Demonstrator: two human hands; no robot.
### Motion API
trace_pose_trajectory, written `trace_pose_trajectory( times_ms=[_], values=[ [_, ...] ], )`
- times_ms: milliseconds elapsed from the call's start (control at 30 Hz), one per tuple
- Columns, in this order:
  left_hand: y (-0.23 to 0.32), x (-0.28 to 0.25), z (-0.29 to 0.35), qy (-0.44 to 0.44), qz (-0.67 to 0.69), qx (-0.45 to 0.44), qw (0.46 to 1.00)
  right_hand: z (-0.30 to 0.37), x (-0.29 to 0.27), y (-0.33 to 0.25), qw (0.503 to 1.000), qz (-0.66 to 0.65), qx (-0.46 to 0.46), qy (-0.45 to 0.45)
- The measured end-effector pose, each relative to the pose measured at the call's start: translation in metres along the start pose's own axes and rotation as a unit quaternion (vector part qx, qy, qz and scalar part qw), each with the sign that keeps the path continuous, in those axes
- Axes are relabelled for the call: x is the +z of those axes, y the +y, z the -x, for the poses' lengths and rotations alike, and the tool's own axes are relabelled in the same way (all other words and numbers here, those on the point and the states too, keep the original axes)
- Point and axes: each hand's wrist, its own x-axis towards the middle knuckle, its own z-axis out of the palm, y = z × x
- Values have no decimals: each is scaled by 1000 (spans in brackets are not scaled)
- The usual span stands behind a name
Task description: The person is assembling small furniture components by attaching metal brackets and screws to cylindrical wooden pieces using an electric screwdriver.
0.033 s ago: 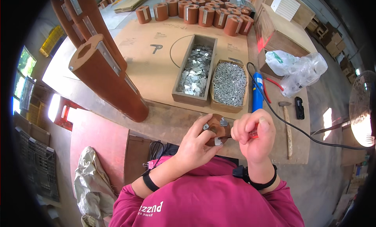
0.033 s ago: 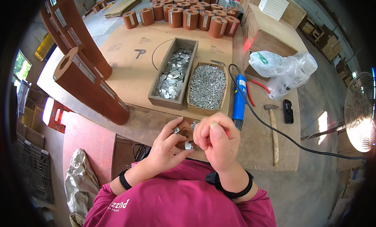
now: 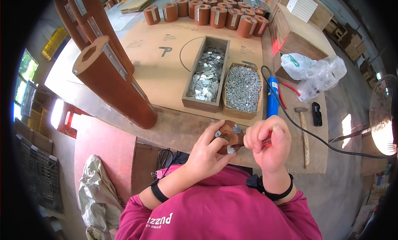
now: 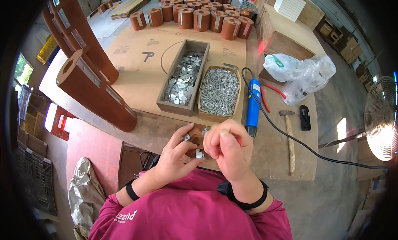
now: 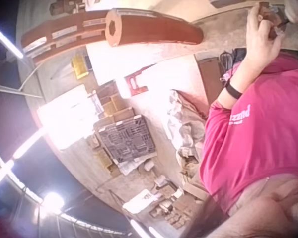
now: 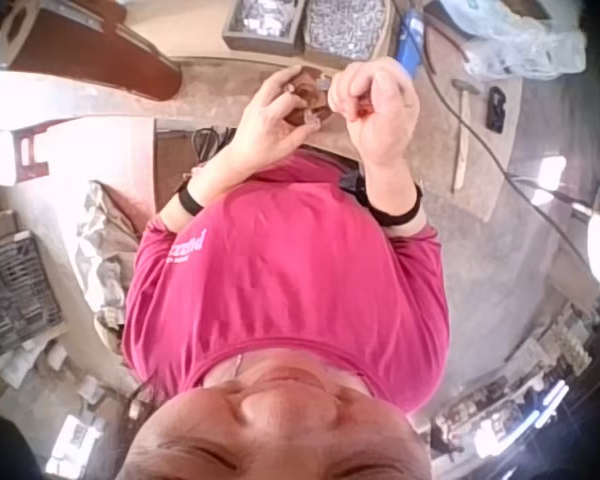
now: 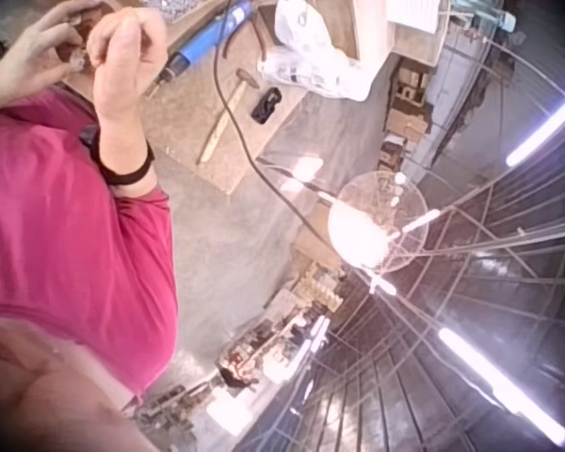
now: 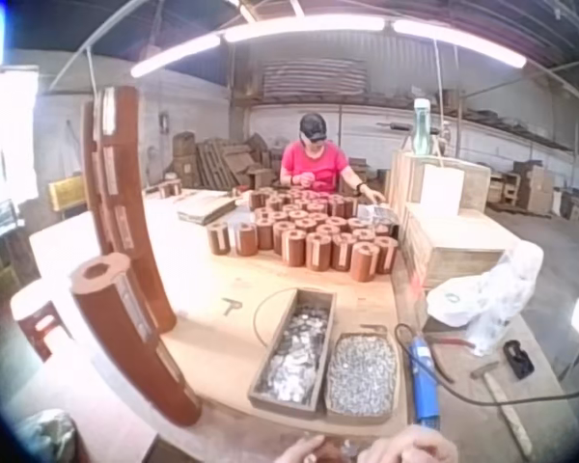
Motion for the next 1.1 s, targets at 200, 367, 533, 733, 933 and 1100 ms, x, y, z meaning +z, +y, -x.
trace_pose_trajectory(
  times_ms=[200,367,533,733,933,1100],
  values=[
    [0,1,1,13,17,-16,1000,-4,-2,-10,980,91,57,-168],
    [-1,-1,4,-15,21,-28,999,-15,8,-13,977,68,144,-143],
    [-2,3,3,36,0,-14,999,-5,29,0,978,178,106,20],
    [-6,0,2,-3,6,11,1000,-21,22,-2,976,173,110,-70],
    [-5,-3,1,-24,0,43,999,-45,7,-7,925,18,288,-248],
    [-3,-11,1,-17,55,-44,997,-34,-11,-2,940,-28,233,-247]
  ],
)
